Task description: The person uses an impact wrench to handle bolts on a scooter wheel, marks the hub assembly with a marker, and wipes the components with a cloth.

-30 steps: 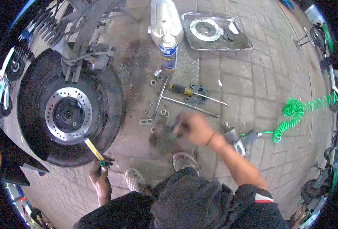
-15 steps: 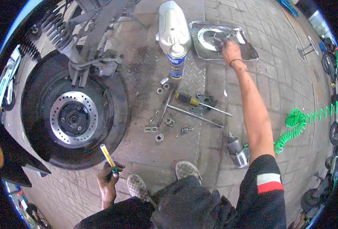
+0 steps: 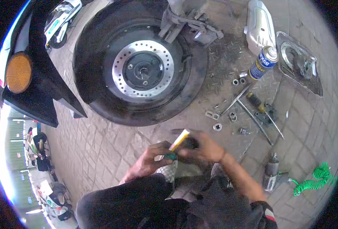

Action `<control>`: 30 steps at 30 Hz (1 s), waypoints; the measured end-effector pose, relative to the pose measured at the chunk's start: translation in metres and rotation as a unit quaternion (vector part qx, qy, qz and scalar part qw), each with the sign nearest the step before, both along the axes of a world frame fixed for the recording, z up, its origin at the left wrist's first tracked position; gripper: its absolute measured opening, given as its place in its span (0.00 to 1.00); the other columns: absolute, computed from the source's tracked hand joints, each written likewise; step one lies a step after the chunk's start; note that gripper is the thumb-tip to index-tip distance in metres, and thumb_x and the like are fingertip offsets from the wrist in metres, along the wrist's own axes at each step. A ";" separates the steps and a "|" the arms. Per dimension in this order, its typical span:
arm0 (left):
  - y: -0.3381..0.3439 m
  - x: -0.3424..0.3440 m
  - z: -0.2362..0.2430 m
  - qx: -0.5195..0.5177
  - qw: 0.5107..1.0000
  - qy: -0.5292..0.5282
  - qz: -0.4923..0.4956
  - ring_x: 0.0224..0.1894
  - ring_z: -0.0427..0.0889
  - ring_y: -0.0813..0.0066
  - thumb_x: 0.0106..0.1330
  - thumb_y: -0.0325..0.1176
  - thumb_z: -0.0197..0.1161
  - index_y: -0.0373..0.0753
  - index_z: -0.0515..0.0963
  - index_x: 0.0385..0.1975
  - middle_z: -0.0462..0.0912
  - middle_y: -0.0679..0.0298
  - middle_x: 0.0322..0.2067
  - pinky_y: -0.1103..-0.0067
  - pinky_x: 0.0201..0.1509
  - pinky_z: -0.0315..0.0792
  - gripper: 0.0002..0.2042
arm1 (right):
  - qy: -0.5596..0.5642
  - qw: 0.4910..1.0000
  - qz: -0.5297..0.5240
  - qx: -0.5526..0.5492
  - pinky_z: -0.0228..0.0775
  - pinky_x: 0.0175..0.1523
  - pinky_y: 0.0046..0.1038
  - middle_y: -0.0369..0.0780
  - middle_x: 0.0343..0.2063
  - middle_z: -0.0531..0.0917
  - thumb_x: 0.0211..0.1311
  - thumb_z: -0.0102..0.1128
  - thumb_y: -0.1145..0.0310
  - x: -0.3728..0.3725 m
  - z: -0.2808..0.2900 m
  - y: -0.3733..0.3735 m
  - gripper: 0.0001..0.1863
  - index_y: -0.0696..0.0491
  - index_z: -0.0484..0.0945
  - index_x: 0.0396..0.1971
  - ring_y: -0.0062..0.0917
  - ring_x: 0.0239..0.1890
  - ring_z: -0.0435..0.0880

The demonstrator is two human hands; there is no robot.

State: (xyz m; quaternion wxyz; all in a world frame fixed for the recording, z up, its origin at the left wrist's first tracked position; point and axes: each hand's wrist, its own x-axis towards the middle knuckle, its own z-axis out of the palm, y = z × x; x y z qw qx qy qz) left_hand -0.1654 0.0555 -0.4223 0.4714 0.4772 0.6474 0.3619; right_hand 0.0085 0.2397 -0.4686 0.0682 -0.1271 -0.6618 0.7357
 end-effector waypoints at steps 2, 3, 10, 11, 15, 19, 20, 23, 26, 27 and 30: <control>-0.014 0.001 0.005 -0.033 0.999 0.013 -0.009 0.51 0.80 0.55 0.62 0.30 0.71 0.32 0.83 0.44 0.81 0.50 0.47 0.67 0.52 0.75 0.13 | 0.019 0.992 0.047 -0.115 0.72 0.61 0.36 0.44 0.49 0.85 0.62 0.72 0.63 -0.023 -0.020 -0.023 0.25 0.56 0.78 0.56 0.31 0.51 0.84; -0.014 0.002 0.009 -0.032 0.999 0.011 -0.012 0.51 0.80 0.55 0.62 0.30 0.71 0.32 0.83 0.44 0.81 0.50 0.47 0.67 0.52 0.75 0.13 | 0.063 0.997 0.019 -0.047 0.75 0.58 0.34 0.43 0.48 0.85 0.62 0.72 0.63 -0.029 -0.042 -0.028 0.23 0.57 0.80 0.54 0.29 0.48 0.84; -0.046 -0.018 0.044 0.044 0.950 0.080 0.299 0.62 0.73 0.58 0.66 0.32 0.68 0.31 0.84 0.39 0.76 0.51 0.57 0.63 0.66 0.65 0.10 | 0.230 0.920 -0.280 -0.153 0.75 0.39 0.22 0.40 0.36 0.87 0.58 0.74 0.67 -0.087 0.007 0.022 0.13 0.58 0.84 0.38 0.21 0.35 0.84; -0.052 -0.018 0.043 0.031 0.949 0.060 0.306 0.61 0.74 0.59 0.67 0.34 0.68 0.30 0.83 0.39 0.76 0.51 0.57 0.64 0.65 0.66 0.12 | 0.179 0.927 -0.330 -0.016 0.74 0.39 0.21 0.37 0.34 0.85 0.57 0.75 0.68 -0.095 0.004 0.026 0.12 0.58 0.83 0.35 0.19 0.35 0.83; -0.055 -0.008 0.037 0.001 0.950 -0.018 0.312 0.58 0.75 0.62 0.67 0.35 0.67 0.28 0.82 0.38 0.78 0.52 0.54 0.67 0.62 0.67 0.13 | 0.229 0.878 -0.400 0.131 0.73 0.38 0.24 0.39 0.32 0.84 0.52 0.76 0.69 -0.134 -0.002 0.026 0.14 0.57 0.80 0.33 0.20 0.33 0.81; -0.058 -0.015 0.035 -0.015 0.956 0.017 0.293 0.57 0.76 0.60 0.67 0.33 0.66 0.28 0.82 0.39 0.79 0.52 0.51 0.68 0.61 0.68 0.12 | 0.263 0.857 -0.401 0.191 0.73 0.38 0.23 0.40 0.32 0.83 0.53 0.74 0.69 -0.156 -0.016 0.025 0.12 0.58 0.80 0.32 0.21 0.32 0.81; -0.059 -0.016 0.034 -0.017 0.957 0.018 0.290 0.57 0.76 0.60 0.67 0.33 0.66 0.28 0.82 0.39 0.79 0.52 0.51 0.68 0.61 0.68 0.12 | 0.268 0.852 -0.401 0.202 0.73 0.38 0.24 0.41 0.32 0.83 0.52 0.73 0.71 -0.160 -0.019 0.024 0.11 0.58 0.80 0.31 0.22 0.32 0.81; -0.059 -0.018 0.030 -0.008 0.953 0.011 0.302 0.57 0.77 0.59 0.68 0.33 0.65 0.28 0.82 0.38 0.80 0.51 0.50 0.67 0.60 0.69 0.12 | 0.250 0.867 -0.395 0.173 0.74 0.38 0.24 0.41 0.32 0.84 0.51 0.74 0.71 -0.163 -0.025 0.022 0.11 0.58 0.80 0.31 0.24 0.32 0.82; -0.057 -0.022 0.030 -0.020 0.958 0.019 0.285 0.56 0.77 0.59 0.69 0.35 0.64 0.28 0.82 0.38 0.80 0.51 0.50 0.66 0.60 0.69 0.13 | 0.265 0.859 -0.400 0.180 0.74 0.38 0.25 0.41 0.31 0.83 0.51 0.75 0.70 -0.167 -0.029 0.024 0.13 0.58 0.80 0.32 0.24 0.32 0.83; -0.058 -0.025 0.027 -0.012 0.961 0.034 0.275 0.56 0.78 0.58 0.69 0.36 0.63 0.28 0.82 0.38 0.81 0.50 0.50 0.66 0.60 0.69 0.14 | 0.262 0.859 -0.400 0.180 0.74 0.38 0.25 0.41 0.31 0.83 0.51 0.75 0.70 -0.167 -0.029 0.025 0.13 0.58 0.80 0.32 0.24 0.32 0.83; -0.055 -0.027 0.024 -0.004 0.963 0.036 0.267 0.56 0.78 0.58 0.70 0.39 0.63 0.28 0.82 0.39 0.81 0.50 0.49 0.67 0.59 0.70 0.15 | 0.267 0.857 -0.388 0.210 0.74 0.38 0.24 0.41 0.31 0.83 0.50 0.75 0.70 -0.167 -0.026 0.028 0.13 0.58 0.80 0.32 0.25 0.32 0.83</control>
